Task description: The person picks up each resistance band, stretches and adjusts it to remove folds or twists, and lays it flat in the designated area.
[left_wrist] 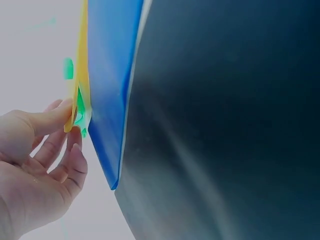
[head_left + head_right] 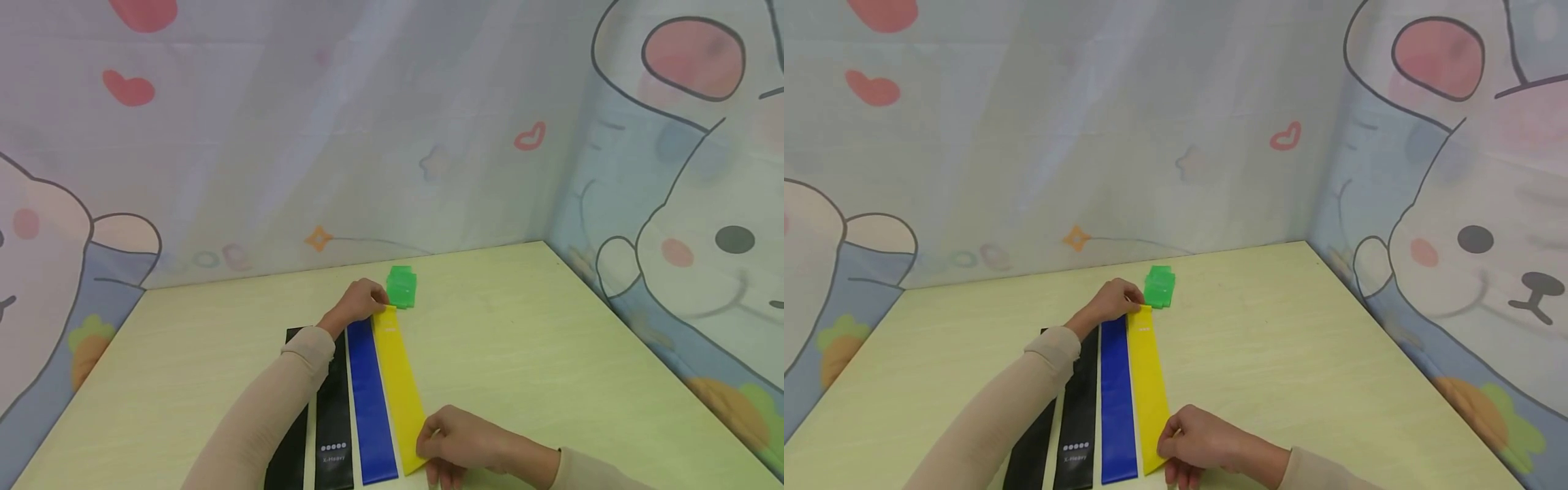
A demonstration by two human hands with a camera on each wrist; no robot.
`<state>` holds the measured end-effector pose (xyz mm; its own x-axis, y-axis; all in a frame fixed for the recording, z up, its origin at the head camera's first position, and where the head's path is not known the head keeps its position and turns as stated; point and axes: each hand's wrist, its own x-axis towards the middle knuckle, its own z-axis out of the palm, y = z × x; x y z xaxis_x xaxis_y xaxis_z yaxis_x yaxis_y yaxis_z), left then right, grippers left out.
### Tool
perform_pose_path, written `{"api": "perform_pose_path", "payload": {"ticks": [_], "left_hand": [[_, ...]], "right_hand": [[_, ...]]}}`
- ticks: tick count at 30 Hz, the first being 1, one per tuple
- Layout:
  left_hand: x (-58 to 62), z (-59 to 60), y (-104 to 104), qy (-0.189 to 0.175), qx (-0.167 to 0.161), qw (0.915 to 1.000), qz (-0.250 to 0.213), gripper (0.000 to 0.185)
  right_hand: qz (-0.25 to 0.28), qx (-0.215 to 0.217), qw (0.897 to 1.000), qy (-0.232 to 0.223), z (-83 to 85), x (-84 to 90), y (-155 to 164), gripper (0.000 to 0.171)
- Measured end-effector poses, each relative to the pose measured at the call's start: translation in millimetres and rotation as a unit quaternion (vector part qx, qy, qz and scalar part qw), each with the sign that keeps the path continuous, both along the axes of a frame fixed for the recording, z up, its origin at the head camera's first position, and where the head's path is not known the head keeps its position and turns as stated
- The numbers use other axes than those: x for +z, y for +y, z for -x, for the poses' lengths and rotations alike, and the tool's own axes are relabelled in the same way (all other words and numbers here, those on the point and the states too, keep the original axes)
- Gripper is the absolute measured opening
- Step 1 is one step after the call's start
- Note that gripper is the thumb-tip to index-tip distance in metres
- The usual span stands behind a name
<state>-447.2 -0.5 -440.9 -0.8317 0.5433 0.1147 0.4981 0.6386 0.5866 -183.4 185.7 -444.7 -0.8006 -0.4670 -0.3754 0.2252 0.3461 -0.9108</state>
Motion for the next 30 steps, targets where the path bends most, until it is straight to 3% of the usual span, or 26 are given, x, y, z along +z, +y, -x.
{"api": "perform_pose_path", "payload": {"ticks": [11, 21, 30], "left_hand": [[-0.1, -0.8, 0.9, -0.010, 0.010, 0.9998, 0.014, 0.014], [3.2, -0.4, 3.4, -0.002, 0.012, 0.9989, 0.046, 0.025], [6.4, -5.1, 5.3, 0.005, 0.021, 0.9983, 0.055, 0.027]], "right_hand": [[-0.040, 0.013, 0.999, 0.024, -0.2, -2.3, 2.1, 0.009], [-0.031, 0.045, 0.998, 0.021, 3.2, -3.0, 7.6, 0.019], [-0.025, 0.055, 0.998, 0.020, 2.1, -3.4, 7.5, 0.017]]}}
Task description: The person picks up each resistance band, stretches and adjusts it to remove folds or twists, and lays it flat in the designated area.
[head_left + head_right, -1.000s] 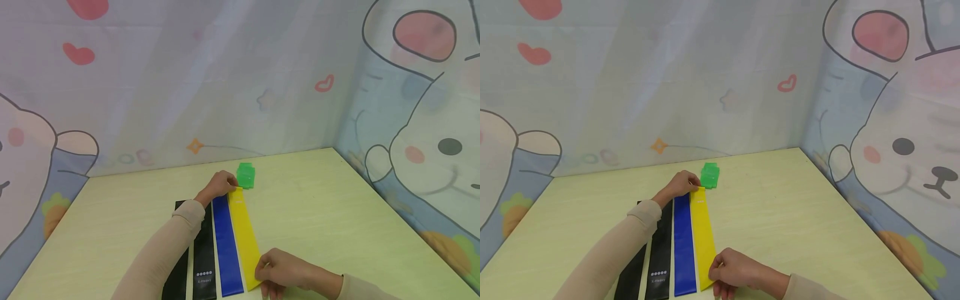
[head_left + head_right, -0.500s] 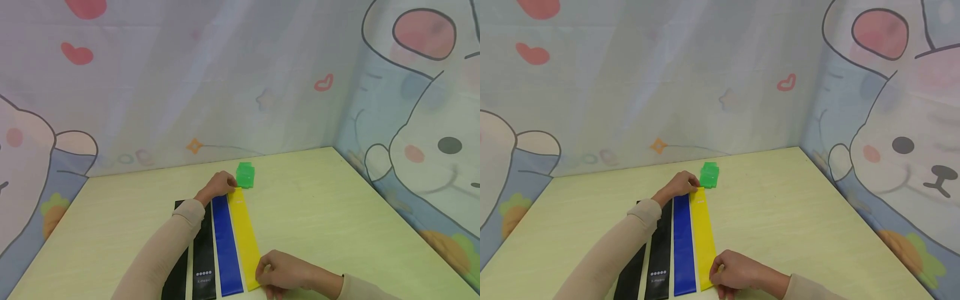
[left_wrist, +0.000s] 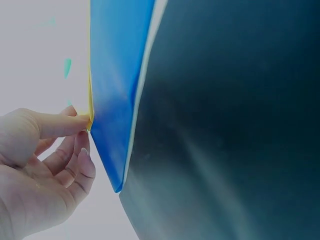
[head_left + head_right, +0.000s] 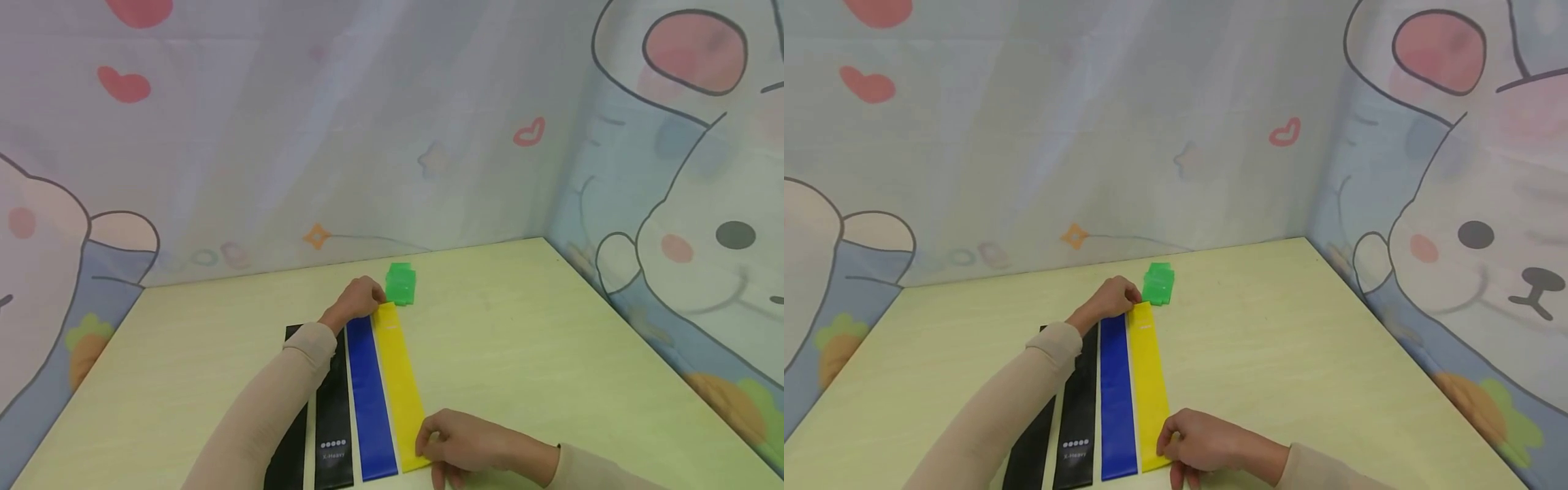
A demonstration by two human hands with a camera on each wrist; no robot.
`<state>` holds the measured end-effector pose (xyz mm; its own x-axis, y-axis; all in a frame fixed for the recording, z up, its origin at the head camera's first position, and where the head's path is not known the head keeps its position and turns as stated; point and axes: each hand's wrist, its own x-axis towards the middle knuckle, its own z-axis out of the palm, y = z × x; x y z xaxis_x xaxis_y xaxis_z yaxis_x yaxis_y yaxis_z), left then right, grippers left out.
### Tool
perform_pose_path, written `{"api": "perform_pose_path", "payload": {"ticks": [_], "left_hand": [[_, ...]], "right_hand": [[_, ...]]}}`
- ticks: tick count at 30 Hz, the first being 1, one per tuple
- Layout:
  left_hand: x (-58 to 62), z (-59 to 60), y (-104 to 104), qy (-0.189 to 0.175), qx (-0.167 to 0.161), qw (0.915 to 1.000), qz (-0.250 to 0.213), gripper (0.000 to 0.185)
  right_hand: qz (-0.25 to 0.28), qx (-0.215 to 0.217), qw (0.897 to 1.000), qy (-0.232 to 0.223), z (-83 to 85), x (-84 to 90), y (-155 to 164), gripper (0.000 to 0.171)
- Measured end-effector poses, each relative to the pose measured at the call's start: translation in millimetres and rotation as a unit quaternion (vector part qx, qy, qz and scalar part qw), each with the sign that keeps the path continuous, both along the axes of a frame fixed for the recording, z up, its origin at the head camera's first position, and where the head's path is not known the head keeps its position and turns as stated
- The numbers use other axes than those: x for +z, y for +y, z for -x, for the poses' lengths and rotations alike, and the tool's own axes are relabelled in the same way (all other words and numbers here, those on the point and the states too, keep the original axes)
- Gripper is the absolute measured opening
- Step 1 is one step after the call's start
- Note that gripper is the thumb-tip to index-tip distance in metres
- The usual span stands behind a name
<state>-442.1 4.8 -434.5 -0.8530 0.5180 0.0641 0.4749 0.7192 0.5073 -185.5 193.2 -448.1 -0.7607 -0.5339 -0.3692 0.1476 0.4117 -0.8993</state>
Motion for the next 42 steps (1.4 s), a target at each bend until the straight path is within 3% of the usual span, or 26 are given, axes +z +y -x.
{"api": "perform_pose_path", "payload": {"ticks": [8, 19, 30, 42], "left_hand": [[-1.1, -0.4, -0.5, -0.010, 0.011, 0.9999, 0.000, 0.027], [-3.7, 1.4, -4.5, -0.008, -0.007, 0.9999, 0.007, 0.025], [-5.7, 2.1, -1.9, -0.020, -0.005, 0.9998, 0.007, 0.041], [-6.3, 3.2, 0.2, -0.005, 0.003, 0.9996, 0.027, 0.030]], "right_hand": [[-0.027, 0.002, 0.999, 0.026, -0.1, 1.5, -2.3, 0.012], [-0.059, 0.006, 0.998, 0.035, -0.9, 0.2, -4.0, 0.008], [-0.074, 0.006, 0.996, 0.043, -1.5, -1.6, -4.8, 0.007], [-0.077, 0.007, 0.996, 0.051, -0.4, -0.8, -2.4, 0.007]]}}
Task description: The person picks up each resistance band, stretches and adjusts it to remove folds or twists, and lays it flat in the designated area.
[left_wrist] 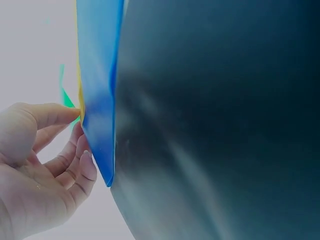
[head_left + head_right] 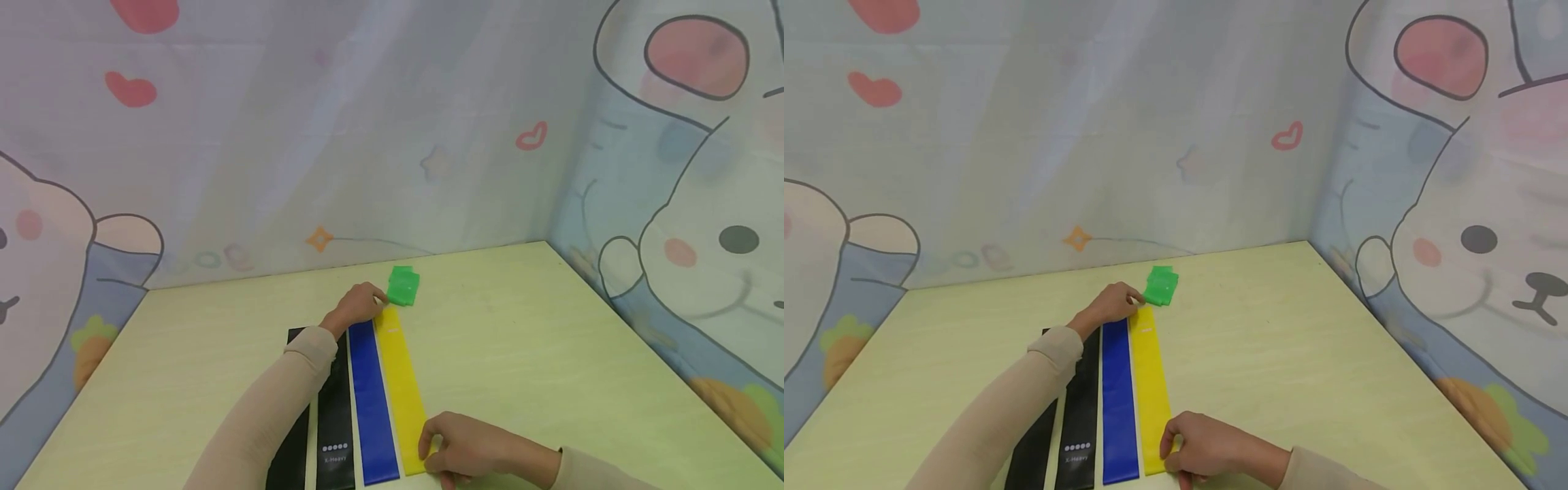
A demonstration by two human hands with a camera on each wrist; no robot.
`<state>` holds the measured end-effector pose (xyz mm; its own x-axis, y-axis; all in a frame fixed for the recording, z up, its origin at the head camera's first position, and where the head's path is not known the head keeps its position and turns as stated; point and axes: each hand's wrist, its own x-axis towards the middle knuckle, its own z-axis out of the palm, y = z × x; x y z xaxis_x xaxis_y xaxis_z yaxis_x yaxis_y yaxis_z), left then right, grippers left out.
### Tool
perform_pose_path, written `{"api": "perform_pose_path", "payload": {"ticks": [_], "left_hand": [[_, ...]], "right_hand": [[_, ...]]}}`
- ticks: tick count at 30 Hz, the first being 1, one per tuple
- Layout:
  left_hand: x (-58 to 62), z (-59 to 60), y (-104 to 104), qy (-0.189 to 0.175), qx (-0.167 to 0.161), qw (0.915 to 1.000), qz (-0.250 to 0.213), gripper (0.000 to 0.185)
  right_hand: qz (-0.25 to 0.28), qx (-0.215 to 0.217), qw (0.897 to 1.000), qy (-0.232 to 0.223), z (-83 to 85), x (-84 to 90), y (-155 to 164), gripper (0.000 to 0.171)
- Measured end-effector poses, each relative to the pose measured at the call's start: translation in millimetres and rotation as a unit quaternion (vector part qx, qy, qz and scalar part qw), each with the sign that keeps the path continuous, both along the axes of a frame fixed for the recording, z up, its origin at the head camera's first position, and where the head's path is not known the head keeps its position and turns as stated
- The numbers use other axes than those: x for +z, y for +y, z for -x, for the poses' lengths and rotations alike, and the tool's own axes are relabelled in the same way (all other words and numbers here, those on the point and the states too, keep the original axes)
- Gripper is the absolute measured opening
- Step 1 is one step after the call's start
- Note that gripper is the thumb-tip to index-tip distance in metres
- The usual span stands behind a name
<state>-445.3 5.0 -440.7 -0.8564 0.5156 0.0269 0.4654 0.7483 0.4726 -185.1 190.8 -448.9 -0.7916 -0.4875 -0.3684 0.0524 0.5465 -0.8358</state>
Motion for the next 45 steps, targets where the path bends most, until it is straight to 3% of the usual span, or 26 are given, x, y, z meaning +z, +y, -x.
{"api": "perform_pose_path", "payload": {"ticks": [7, 18, 26, 35, 45], "left_hand": [[2.7, -0.5, -4.4, 0.015, -0.007, 0.9997, -0.017, 0.022], [3.1, 0.0, -13.8, 0.018, 0.006, 0.9995, -0.026, 0.019], [5.6, -0.8, -17.8, 0.019, 0.012, 0.9988, -0.043, 0.023], [18.5, -1.5, -21.3, 0.048, 0.000, 0.9962, -0.072, 0.024], [10.2, -2.0, -25.1, 0.056, 0.003, 0.9894, -0.134, 0.022]], "right_hand": [[-0.011, 0.007, 0.999, 0.033, 1.9, 3.8, 0.7, 0.006], [-0.008, 0.024, 0.999, 0.038, 8.6, 6.4, 1.4, 0.007], [0.007, 0.004, 0.999, 0.043, 18.6, 17.8, 10.9, 0.006], [0.034, -0.015, 0.995, 0.089, 45.1, 45.6, 31.9, 0.017], [0.039, -0.081, 0.987, 0.130, 90.3, 48.5, 50.9, 0.019]]}}
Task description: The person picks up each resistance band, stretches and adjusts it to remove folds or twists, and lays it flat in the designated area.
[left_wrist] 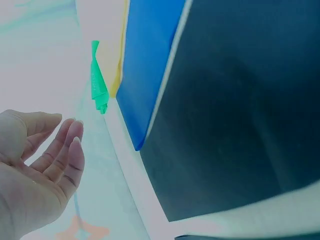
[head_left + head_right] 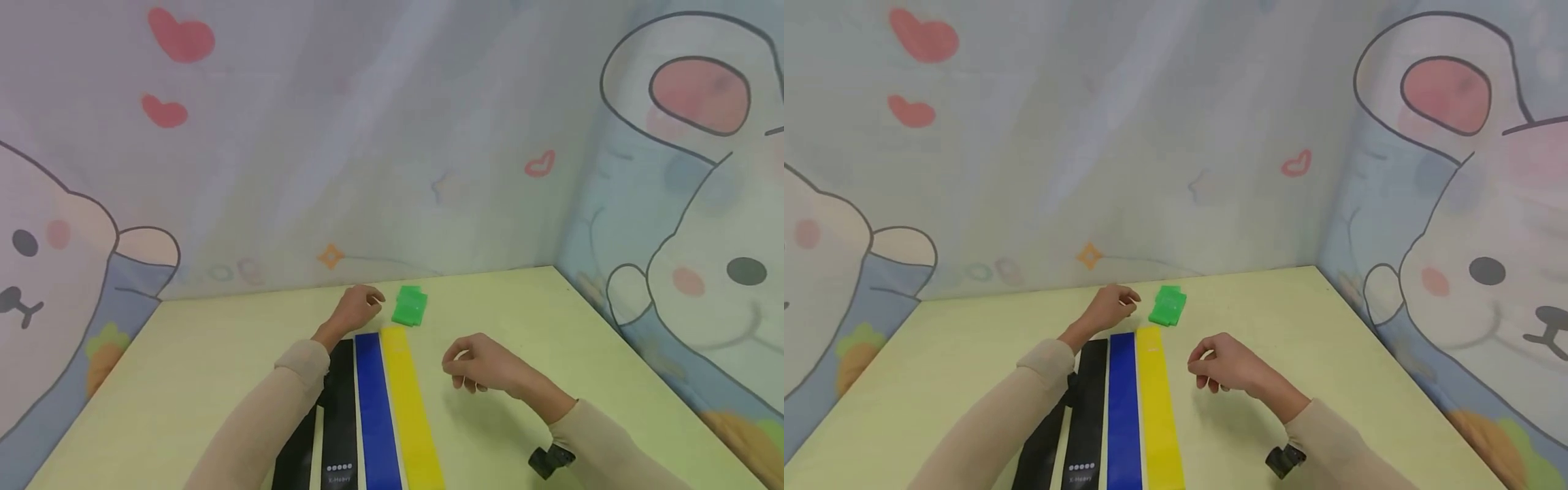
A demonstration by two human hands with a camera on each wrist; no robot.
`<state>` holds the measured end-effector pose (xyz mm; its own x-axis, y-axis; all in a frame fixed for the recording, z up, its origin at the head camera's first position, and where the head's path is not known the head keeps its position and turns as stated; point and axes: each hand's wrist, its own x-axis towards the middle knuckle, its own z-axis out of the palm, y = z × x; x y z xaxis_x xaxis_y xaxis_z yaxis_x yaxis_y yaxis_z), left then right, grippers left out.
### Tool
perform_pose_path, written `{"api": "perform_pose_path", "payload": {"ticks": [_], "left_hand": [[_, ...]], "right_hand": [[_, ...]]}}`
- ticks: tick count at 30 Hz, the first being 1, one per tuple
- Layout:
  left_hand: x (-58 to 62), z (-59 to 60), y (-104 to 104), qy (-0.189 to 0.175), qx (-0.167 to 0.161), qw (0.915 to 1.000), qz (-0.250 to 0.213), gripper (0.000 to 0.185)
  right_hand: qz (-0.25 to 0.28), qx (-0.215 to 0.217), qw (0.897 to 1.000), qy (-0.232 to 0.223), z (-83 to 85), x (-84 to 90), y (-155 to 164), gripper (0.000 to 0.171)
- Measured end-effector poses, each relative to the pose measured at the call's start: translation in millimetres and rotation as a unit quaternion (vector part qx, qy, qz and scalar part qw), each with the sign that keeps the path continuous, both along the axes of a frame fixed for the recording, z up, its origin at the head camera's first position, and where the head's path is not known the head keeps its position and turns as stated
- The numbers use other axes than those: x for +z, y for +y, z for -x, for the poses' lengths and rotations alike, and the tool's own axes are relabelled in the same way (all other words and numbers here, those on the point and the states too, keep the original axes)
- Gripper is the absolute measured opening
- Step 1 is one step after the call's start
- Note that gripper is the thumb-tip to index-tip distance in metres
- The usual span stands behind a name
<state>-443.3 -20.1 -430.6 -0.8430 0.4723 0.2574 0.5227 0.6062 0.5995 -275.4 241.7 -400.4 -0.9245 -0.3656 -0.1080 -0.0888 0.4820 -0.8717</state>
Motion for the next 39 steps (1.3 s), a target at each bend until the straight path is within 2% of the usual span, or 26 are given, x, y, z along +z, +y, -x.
{"api": "perform_pose_path", "payload": {"ticks": [5, 13, 22, 29, 34, 36, 39], "left_hand": [[-0.1, 0.0, 0.4, 0.004, 0.006, 0.9998, -0.020, 0.022], [-1.3, 0.0, 0.2, -0.013, 0.022, 0.9992, -0.030, 0.024], [-8.0, 1.9, -3.0, -0.047, 0.025, 0.9970, -0.056, 0.025], [-13.2, 9.4, -1.8, -0.052, 0.034, 0.9948, -0.080, 0.026], [-18.6, 11.1, 6.2, -0.068, 0.013, 0.9948, -0.074, 0.029], [-19.2, 12.4, 9.5, -0.063, 0.006, 0.9963, -0.059, 0.030], [-17.6, 16.3, 13.4, -0.064, 0.014, 0.9968, -0.046, 0.030]], "right_hand": [[-0.006, -0.030, 0.999, 0.009, 29.4, 3.2, 1.7, 0.022], [-0.003, -0.072, 0.997, -0.004, 78.2, 0.7, 3.2, 0.025], [0.017, -0.077, 0.997, 0.009, 125.1, -9.9, 2.5, 0.032], [-0.008, -0.066, 0.997, 0.038, 167.4, -13.2, -11.3, 0.032], [-0.036, -0.081, 0.995, 0.053, 185.9, -16.4, -19.4, 0.029], [-0.045, -0.093, 0.993, 0.050, 190.0, -18.9, -21.4, 0.028], [-0.064, -0.105, 0.991, 0.058, 196.6, -25.0, -22.3, 0.027]]}}
